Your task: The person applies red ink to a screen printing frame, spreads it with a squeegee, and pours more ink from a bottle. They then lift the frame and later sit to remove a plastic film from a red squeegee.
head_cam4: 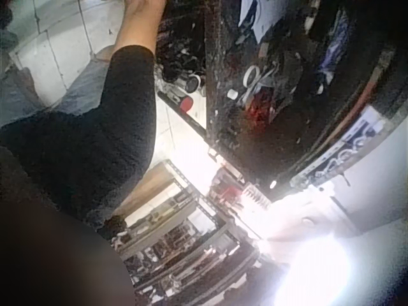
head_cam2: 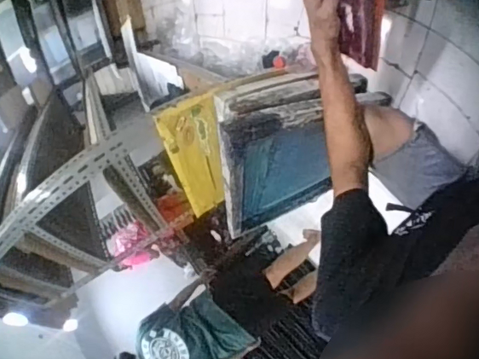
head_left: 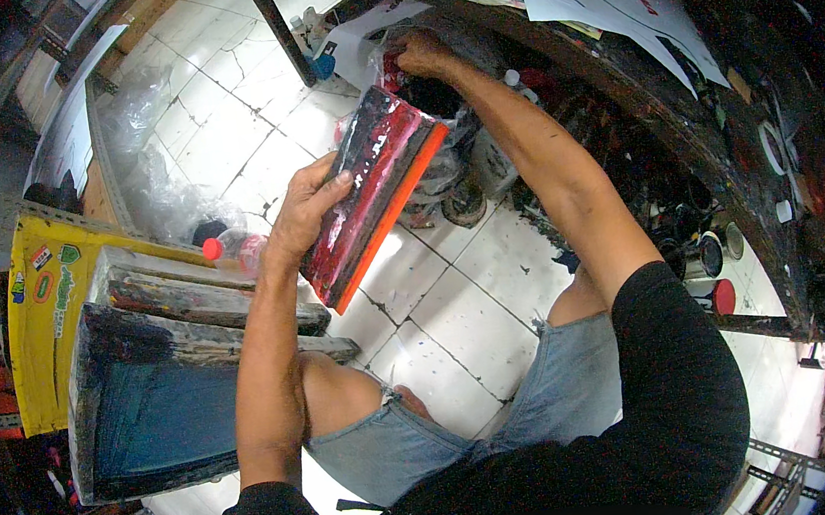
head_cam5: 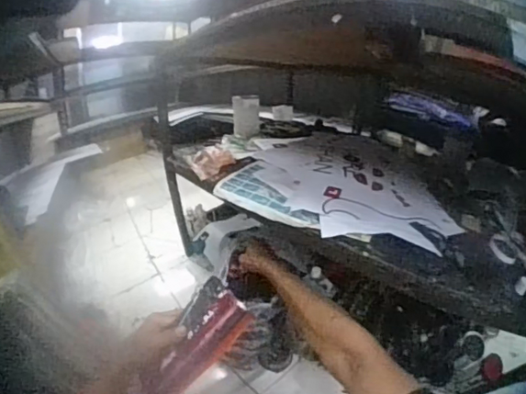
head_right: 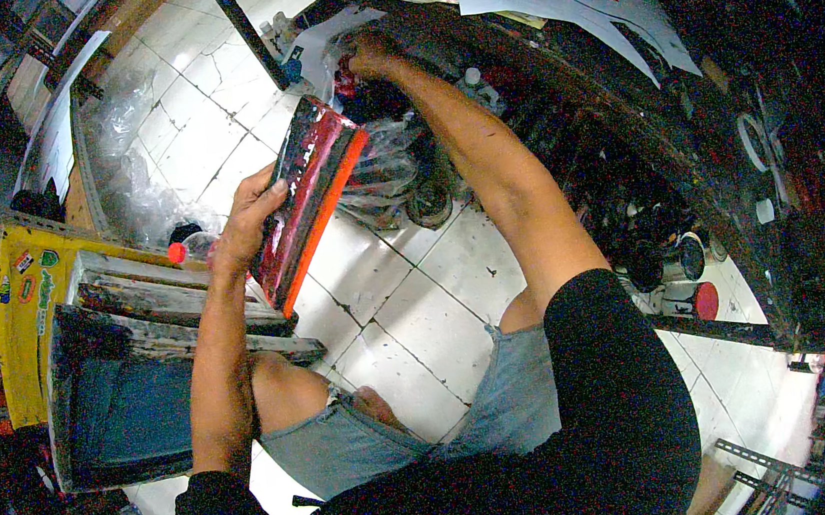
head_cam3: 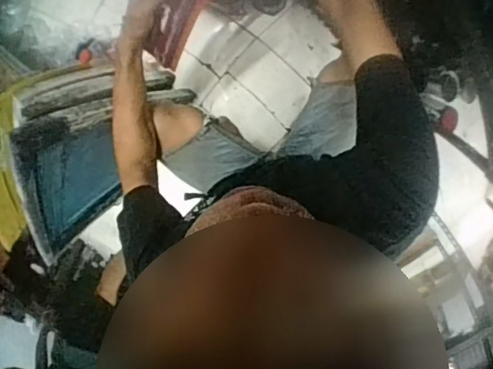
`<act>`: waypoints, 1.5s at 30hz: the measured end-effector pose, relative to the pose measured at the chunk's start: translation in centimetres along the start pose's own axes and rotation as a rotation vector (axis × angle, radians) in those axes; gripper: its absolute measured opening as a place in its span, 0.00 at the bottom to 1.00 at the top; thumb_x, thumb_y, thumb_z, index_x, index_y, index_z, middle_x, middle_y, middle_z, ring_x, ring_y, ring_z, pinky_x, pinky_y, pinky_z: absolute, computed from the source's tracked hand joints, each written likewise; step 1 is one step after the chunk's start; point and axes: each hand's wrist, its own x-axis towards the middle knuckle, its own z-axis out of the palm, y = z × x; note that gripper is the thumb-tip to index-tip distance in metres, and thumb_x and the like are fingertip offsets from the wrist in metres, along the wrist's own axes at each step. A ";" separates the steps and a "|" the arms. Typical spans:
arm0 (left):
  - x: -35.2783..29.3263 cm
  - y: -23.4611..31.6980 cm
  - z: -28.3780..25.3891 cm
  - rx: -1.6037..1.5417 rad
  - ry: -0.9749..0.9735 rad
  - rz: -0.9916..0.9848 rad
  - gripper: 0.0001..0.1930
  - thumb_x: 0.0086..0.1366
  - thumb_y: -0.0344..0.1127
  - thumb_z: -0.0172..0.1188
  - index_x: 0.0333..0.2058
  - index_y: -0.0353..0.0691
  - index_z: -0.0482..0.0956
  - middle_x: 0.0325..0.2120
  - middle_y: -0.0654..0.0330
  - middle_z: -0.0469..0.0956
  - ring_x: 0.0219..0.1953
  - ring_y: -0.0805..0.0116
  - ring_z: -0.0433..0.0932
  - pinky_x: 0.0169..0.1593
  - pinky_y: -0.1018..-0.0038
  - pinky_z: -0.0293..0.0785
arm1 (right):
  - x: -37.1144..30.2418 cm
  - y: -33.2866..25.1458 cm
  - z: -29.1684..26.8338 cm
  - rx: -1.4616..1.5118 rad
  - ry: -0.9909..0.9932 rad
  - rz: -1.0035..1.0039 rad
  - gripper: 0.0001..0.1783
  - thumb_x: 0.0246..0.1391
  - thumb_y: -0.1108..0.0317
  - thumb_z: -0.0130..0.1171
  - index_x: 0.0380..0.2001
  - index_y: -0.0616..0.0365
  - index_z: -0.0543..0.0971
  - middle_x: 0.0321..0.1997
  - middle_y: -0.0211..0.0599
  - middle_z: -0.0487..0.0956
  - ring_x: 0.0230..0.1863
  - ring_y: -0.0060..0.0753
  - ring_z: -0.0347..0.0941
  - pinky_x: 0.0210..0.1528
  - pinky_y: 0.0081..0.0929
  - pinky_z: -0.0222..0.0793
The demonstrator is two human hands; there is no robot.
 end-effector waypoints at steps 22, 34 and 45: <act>0.2 0.5 0.6 -0.016 0.009 0.012 0.20 0.65 0.42 0.54 0.43 0.26 0.77 0.43 0.61 0.74 0.42 0.75 0.70 0.47 0.78 0.64 | 0.4 -0.1 -1.5 -0.325 0.137 -0.228 0.22 0.34 0.66 0.63 0.39 0.57 0.81 0.40 0.52 0.81 0.43 0.52 0.77 0.48 0.43 0.73; 1.2 -2.6 -1.9 -0.784 -0.134 0.188 0.23 0.68 0.48 0.48 0.47 0.30 0.69 0.54 0.39 0.67 0.41 0.51 0.79 0.29 0.72 0.79 | -9.2 1.0 -4.5 -0.495 -0.352 -0.087 0.25 0.40 0.67 0.56 0.45 0.66 0.77 0.49 0.58 0.77 0.52 0.55 0.73 0.55 0.43 0.67; 2.6 -3.2 -2.3 -1.447 -0.580 0.272 0.20 0.65 0.46 0.56 0.41 0.33 0.66 0.27 0.61 0.64 0.25 0.71 0.69 0.28 0.78 0.71 | -9.1 3.5 -2.7 -0.263 -0.372 -0.014 0.24 0.47 0.64 0.60 0.50 0.59 0.78 0.55 0.49 0.76 0.59 0.48 0.69 0.64 0.40 0.58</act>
